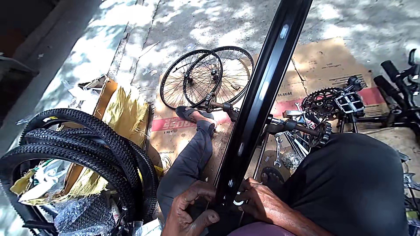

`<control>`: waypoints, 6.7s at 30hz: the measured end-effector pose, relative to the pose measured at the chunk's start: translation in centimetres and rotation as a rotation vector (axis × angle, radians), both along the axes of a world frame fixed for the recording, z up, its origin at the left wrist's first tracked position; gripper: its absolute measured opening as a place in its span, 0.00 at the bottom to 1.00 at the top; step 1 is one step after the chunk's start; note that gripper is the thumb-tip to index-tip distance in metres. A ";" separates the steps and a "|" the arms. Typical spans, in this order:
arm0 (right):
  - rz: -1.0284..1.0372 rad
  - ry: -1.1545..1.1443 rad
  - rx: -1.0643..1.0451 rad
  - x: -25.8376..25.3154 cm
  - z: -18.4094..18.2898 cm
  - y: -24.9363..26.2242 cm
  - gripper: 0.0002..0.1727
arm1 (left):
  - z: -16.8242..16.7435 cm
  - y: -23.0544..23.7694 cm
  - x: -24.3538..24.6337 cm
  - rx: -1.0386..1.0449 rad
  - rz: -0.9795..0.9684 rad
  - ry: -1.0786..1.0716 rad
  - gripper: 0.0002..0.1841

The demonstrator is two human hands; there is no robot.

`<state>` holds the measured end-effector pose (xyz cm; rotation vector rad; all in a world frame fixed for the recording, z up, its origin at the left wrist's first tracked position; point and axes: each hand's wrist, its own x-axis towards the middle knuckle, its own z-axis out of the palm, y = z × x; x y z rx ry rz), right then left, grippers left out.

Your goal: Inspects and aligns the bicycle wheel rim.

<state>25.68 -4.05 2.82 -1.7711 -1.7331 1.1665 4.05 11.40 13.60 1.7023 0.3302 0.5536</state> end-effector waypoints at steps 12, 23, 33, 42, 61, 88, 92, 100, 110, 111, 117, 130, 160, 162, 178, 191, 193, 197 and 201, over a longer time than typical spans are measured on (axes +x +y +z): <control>-0.009 0.002 0.006 0.1 -0.1 -0.1 0.13 | 0.6 0.3 -0.2 0.305 -0.012 0.273 0.14; -0.011 0.004 0.004 0.1 -0.1 -0.1 0.13 | -2.5 -0.4 -0.1 0.515 -0.073 0.488 0.18; -0.012 0.000 0.011 0.0 -0.2 -0.1 0.13 | 4.5 0.2 1.8 -0.098 0.102 -0.150 0.34; -0.001 0.021 0.041 0.1 -0.3 -0.1 0.13 | -0.1 0.1 -0.1 0.149 0.085 0.132 0.12; -0.009 0.032 0.130 -0.1 -0.9 -0.2 0.12 | -1.4 0.1 0.5 -0.104 0.047 -0.009 0.14; -0.431 0.388 0.552 5.7 14.1 3.8 0.20 | 6.0 0.9 9.9 -0.197 -0.046 -0.160 0.34; -0.546 0.335 0.812 6.2 14.4 5.6 0.23 | 6.9 1.7 11.8 -0.138 -0.001 -0.171 0.41; -0.591 -0.115 1.093 8.0 16.1 9.6 0.15 | 10.1 2.3 14.7 -0.214 -0.026 -0.161 0.44; -0.728 0.121 1.257 8.7 19.2 11.2 0.12 | 8.3 2.6 16.8 -0.669 0.059 -0.330 0.25; -0.758 -0.025 1.295 8.8 19.2 11.4 0.08 | 7.9 2.6 16.9 -0.652 0.098 -0.338 0.24; -0.846 -0.052 1.338 8.4 19.4 12.2 0.09 | 8.1 2.6 18.6 -0.465 0.008 -0.444 0.16; -0.798 -0.012 1.144 8.1 20.0 11.3 0.14 | 7.8 3.7 19.8 -0.796 -0.106 -0.433 0.30; -0.663 0.471 0.712 7.6 14.8 4.7 0.20 | 15.6 6.3 22.7 -0.387 -0.238 -0.149 0.17; -0.723 0.515 0.639 6.1 12.0 3.1 0.24 | 14.7 5.8 22.3 -0.386 -0.248 -0.229 0.18; 0.166 -0.404 0.224 -0.9 0.1 0.3 0.19 | -8.4 0.0 3.5 -0.317 0.448 0.476 0.12; 0.158 -0.411 0.302 -0.7 -0.1 0.2 0.20 | -4.0 -0.4 0.3 -0.398 0.220 0.122 0.14; 0.165 -0.418 0.298 -0.6 -0.1 0.2 0.20 | -2.5 0.0 -0.2 -0.258 0.071 0.031 0.20; 0.171 -0.427 0.307 -0.6 0.1 0.3 0.21 | 0.5 0.5 -0.2 0.061 -0.063 0.023 0.17; 0.171 -0.415 0.302 -0.5 -0.2 0.2 0.22 | 0.8 0.1 -0.2 0.380 -0.011 0.280 0.15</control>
